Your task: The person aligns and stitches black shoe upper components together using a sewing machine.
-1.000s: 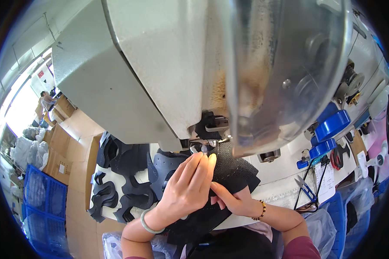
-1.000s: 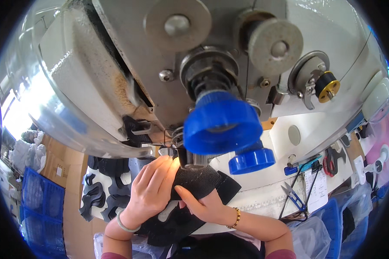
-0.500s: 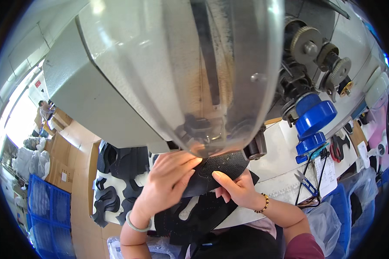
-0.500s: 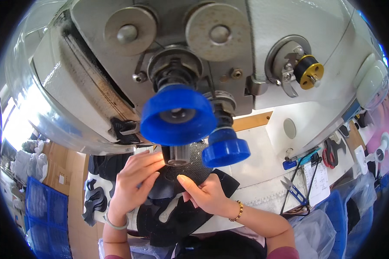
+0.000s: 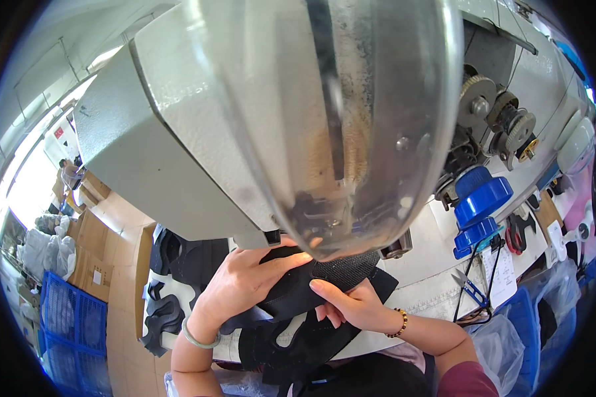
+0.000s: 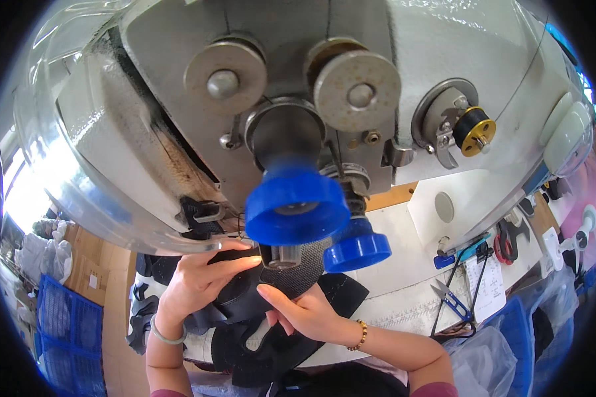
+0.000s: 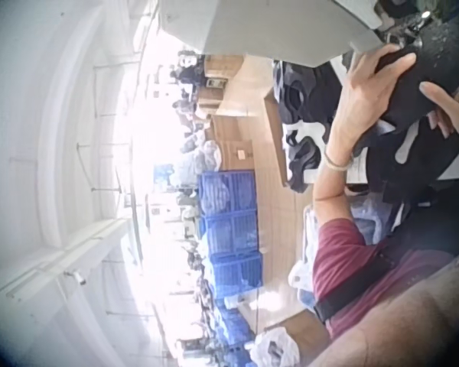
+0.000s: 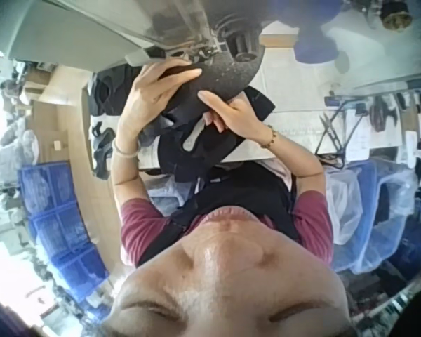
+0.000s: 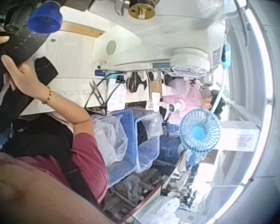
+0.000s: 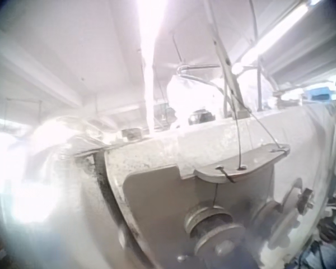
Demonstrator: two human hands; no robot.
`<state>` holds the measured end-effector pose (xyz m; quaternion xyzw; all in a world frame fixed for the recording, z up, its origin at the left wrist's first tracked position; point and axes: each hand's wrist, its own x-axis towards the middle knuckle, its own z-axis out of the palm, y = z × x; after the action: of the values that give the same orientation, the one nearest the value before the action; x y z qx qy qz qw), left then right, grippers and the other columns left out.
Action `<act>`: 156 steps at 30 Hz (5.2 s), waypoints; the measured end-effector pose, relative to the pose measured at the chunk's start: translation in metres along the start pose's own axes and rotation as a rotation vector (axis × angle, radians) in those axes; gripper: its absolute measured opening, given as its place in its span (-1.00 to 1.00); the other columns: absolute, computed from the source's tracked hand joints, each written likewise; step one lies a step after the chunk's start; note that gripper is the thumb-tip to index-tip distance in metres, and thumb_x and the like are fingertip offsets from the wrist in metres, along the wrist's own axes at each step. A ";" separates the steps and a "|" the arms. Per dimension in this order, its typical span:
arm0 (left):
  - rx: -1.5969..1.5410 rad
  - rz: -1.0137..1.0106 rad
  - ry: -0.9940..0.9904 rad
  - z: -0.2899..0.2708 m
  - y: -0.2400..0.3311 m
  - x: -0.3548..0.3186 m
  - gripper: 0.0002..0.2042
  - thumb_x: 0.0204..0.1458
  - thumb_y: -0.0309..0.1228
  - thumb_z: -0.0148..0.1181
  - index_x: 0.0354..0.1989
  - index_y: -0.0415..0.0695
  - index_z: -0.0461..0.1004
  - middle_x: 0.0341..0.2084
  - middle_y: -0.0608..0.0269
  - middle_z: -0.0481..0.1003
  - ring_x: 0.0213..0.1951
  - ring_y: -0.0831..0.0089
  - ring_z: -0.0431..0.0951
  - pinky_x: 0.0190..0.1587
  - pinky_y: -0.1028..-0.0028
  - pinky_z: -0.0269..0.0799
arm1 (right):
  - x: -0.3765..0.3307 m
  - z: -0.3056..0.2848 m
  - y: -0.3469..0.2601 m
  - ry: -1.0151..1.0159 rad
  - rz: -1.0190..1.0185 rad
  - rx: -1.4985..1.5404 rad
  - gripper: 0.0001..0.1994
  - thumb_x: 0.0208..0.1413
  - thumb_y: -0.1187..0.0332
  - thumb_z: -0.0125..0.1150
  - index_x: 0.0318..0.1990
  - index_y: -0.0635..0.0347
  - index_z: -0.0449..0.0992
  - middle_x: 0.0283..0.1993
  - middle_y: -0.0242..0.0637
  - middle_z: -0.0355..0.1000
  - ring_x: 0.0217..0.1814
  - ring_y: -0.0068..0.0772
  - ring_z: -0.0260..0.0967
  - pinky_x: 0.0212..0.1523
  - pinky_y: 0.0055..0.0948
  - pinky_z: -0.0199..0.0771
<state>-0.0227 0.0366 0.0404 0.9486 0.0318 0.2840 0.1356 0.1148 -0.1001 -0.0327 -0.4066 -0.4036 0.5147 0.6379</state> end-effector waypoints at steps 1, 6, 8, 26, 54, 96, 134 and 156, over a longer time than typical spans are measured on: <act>-0.010 -0.016 0.004 0.001 0.003 0.001 -0.71 -0.22 -0.60 0.17 -0.25 -0.06 0.56 -0.23 0.24 0.48 -0.26 0.27 0.48 -0.21 0.36 0.41 | -0.001 0.000 -0.001 0.006 0.000 0.000 -0.81 0.21 0.30 0.02 -0.31 0.26 0.39 -0.62 -0.30 0.41 -0.79 -0.68 0.22 -0.79 -0.72 0.15; 0.043 -0.001 0.013 0.002 0.006 0.002 -0.71 -0.21 -0.60 0.17 -0.24 -0.09 0.56 -0.23 0.22 0.48 -0.29 0.28 0.48 -0.25 0.37 0.42 | -0.003 -0.001 -0.007 0.079 0.021 0.021 -0.78 0.19 0.26 0.06 -0.35 0.24 0.40 -0.68 -0.38 0.36 -0.80 -0.73 0.18 -0.78 -0.73 0.10; 0.038 -0.006 0.011 0.001 0.006 0.002 -0.71 -0.21 -0.60 0.17 -0.24 -0.10 0.56 -0.24 0.21 0.48 -0.32 0.27 0.48 -0.27 0.38 0.42 | -0.003 0.000 -0.009 0.080 0.025 0.017 -0.77 0.19 0.25 0.06 -0.39 0.24 0.41 -0.68 -0.38 0.36 -0.80 -0.72 0.18 -0.78 -0.72 0.11; 0.143 -0.066 0.066 0.011 0.023 0.005 -0.74 -0.09 -0.49 0.22 -0.16 -0.10 0.53 -0.33 0.25 0.43 -0.41 0.31 0.45 -0.33 0.39 0.41 | -0.022 0.012 -0.012 -0.082 0.189 -0.206 -0.55 0.27 0.06 -0.17 -0.34 0.34 0.41 -0.68 -0.24 0.45 -0.83 -0.63 0.23 -0.83 -0.66 0.13; 0.911 -0.086 0.142 0.064 0.078 0.014 -0.77 -0.11 -0.55 0.10 -0.31 -0.51 0.43 -0.37 -0.21 0.44 -0.38 0.28 0.43 -0.48 0.54 0.38 | -0.004 -0.028 -0.025 0.252 -0.078 0.025 -0.75 0.17 0.30 0.06 -0.17 0.34 0.47 -0.32 -0.41 0.45 -0.33 -0.74 0.34 -0.34 -0.69 0.35; 0.276 0.449 0.321 0.052 0.019 -0.019 -0.76 -0.31 -0.65 0.20 -0.35 -0.28 0.58 -0.34 0.19 0.50 -0.25 0.30 0.55 -0.16 0.45 0.57 | -0.023 -0.076 -0.064 0.092 0.124 -0.114 -0.79 0.08 0.37 0.19 -0.56 0.19 0.40 -0.79 -0.47 0.26 -0.89 -0.70 0.15 -0.88 -0.75 -0.08; 0.202 0.119 0.301 0.040 0.004 -0.006 -0.69 -0.27 -0.52 0.36 -0.25 -0.05 0.59 -0.32 0.27 0.42 -0.27 0.29 0.45 -0.24 0.37 0.41 | -0.016 -0.044 -0.044 0.284 -0.039 -0.070 -0.84 0.05 0.39 0.20 -0.48 0.29 0.45 -0.65 -0.31 0.37 -0.84 -0.65 0.18 -0.83 -0.70 0.07; 0.282 -0.046 0.192 0.043 0.073 -0.019 -0.60 -0.26 -0.46 0.29 -0.14 -0.18 0.48 -0.12 0.13 0.41 -0.06 0.18 0.43 -0.03 0.29 0.37 | -0.007 -0.020 -0.033 0.378 -0.220 -0.158 -0.78 0.13 0.33 0.14 -0.48 0.30 0.45 -0.65 -0.34 0.37 -0.81 -0.71 0.15 -0.80 -0.69 0.04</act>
<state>-0.0164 -0.0460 0.0160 0.9258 0.1061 0.3627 0.0039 0.1437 -0.1135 -0.0094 -0.4978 -0.3580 0.3236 0.7206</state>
